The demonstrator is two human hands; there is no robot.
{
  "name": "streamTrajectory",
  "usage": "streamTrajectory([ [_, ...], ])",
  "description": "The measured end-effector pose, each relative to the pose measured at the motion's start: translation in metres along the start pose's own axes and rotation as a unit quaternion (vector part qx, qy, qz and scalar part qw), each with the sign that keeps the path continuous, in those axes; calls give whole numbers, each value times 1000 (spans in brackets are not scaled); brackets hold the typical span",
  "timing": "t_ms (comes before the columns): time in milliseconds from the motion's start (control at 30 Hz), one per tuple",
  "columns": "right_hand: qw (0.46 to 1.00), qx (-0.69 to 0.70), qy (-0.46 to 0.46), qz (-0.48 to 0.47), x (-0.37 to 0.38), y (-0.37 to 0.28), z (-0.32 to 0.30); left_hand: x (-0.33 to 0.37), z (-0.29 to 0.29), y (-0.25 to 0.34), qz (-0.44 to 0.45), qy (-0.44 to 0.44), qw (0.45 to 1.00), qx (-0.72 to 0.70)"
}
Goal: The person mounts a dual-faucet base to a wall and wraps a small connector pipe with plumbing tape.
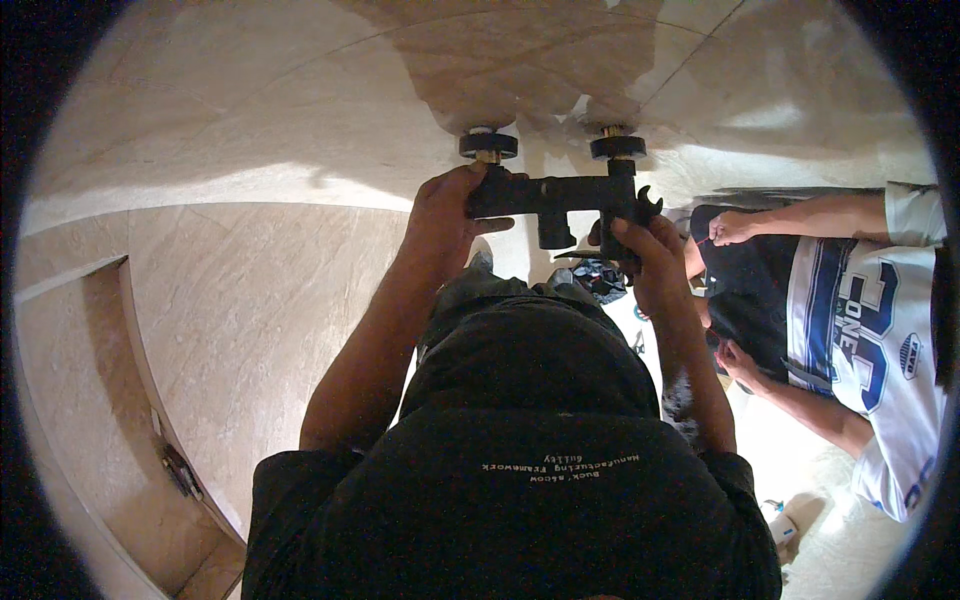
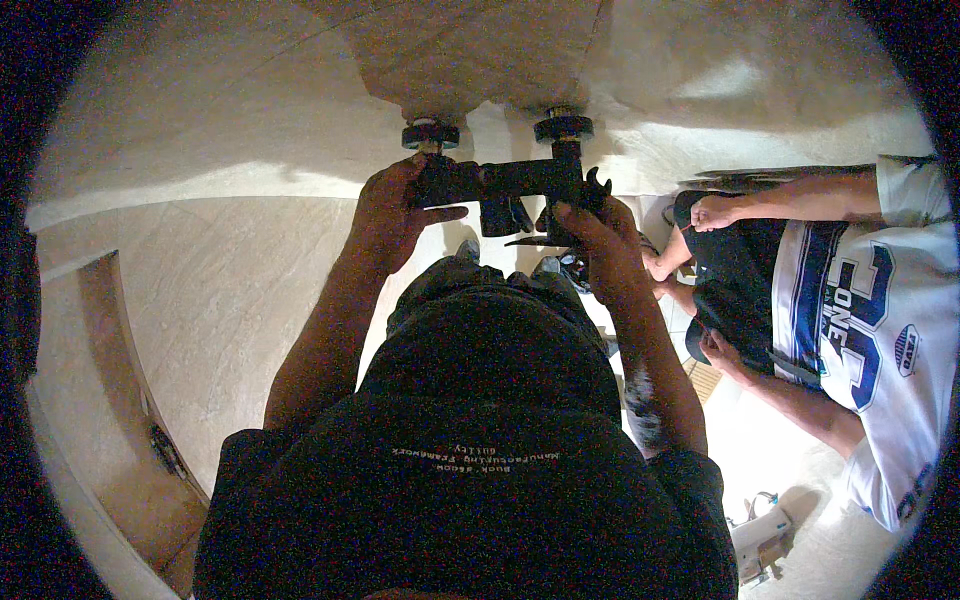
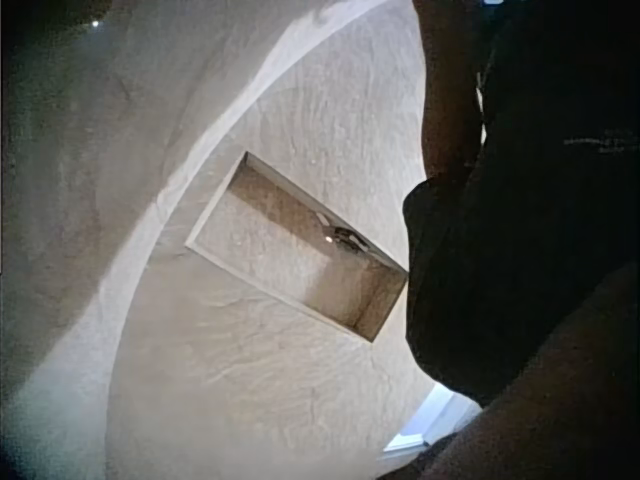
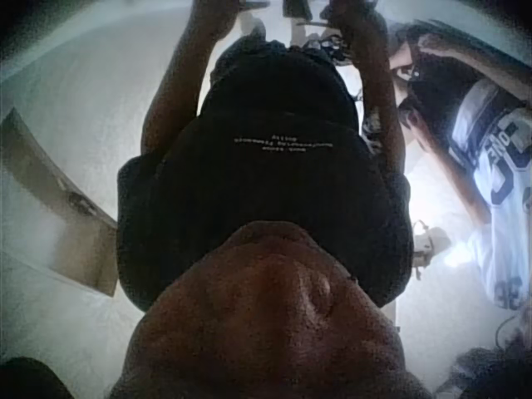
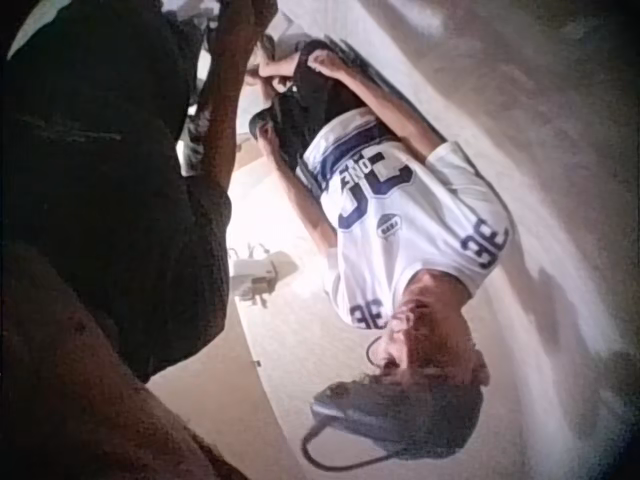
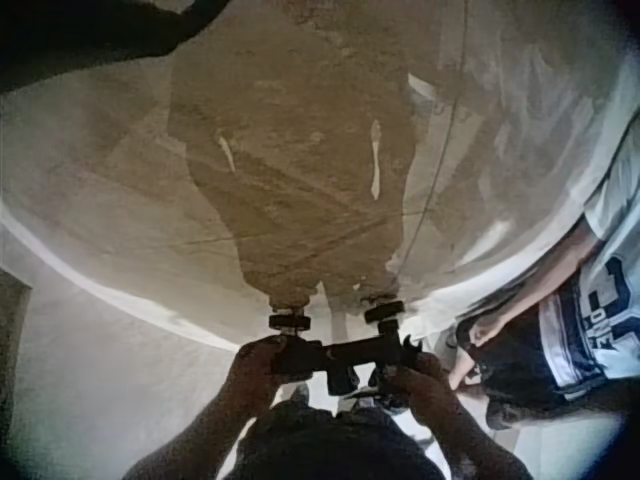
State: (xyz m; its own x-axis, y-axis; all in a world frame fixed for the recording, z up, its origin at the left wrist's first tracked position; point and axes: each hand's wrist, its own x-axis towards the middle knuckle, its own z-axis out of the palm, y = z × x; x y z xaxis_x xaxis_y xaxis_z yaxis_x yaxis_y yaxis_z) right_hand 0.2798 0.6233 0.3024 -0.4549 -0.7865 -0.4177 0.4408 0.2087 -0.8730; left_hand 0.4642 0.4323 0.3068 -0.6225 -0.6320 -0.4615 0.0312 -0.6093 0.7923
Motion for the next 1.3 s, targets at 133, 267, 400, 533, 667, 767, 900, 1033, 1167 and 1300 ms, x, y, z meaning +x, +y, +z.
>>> streamTrajectory([
  [133, 1000, 4, 2, -10, -1, 2, 4, -1, -4, -13, -14, -10, 1000, -26],
  [267, 999, 15, -30, -15, 7, 20, -11, -7, 1, -15, 11, -4, 1000, -18],
  [400, 997, 71, -37, -3, 9, 45, -18, -8, -5, -15, 1, -16, 1000, -13],
  [533, 988, 144, -51, -11, 5, 53, -14, -10, -6, -12, -15, -42, 999, 24],
  [667, 979, 191, -31, -58, 2, 47, 5, 7, -9, 8, -44, -109, 992, 52],
  [767, 978, 191, 10, -82, 0, 55, 12, 23, -15, 25, -58, -174, 980, 72],
  [900, 969, 200, 63, -126, -19, 43, 41, 27, -5, 61, -87, -251, 961, 72],
  [1033, 927, 278, 170, -186, -33, 29, 75, 40, 15, 81, -140, -308, 941, 31],
  [1167, 902, 317, 212, -204, -34, 54, 44, 55, 38, 70, -142, -359, 920, 70],
  [1300, 872, 362, 234, -231, -30, 39, 54, 58, 12, 80, -3, -343, 891, 298],
])
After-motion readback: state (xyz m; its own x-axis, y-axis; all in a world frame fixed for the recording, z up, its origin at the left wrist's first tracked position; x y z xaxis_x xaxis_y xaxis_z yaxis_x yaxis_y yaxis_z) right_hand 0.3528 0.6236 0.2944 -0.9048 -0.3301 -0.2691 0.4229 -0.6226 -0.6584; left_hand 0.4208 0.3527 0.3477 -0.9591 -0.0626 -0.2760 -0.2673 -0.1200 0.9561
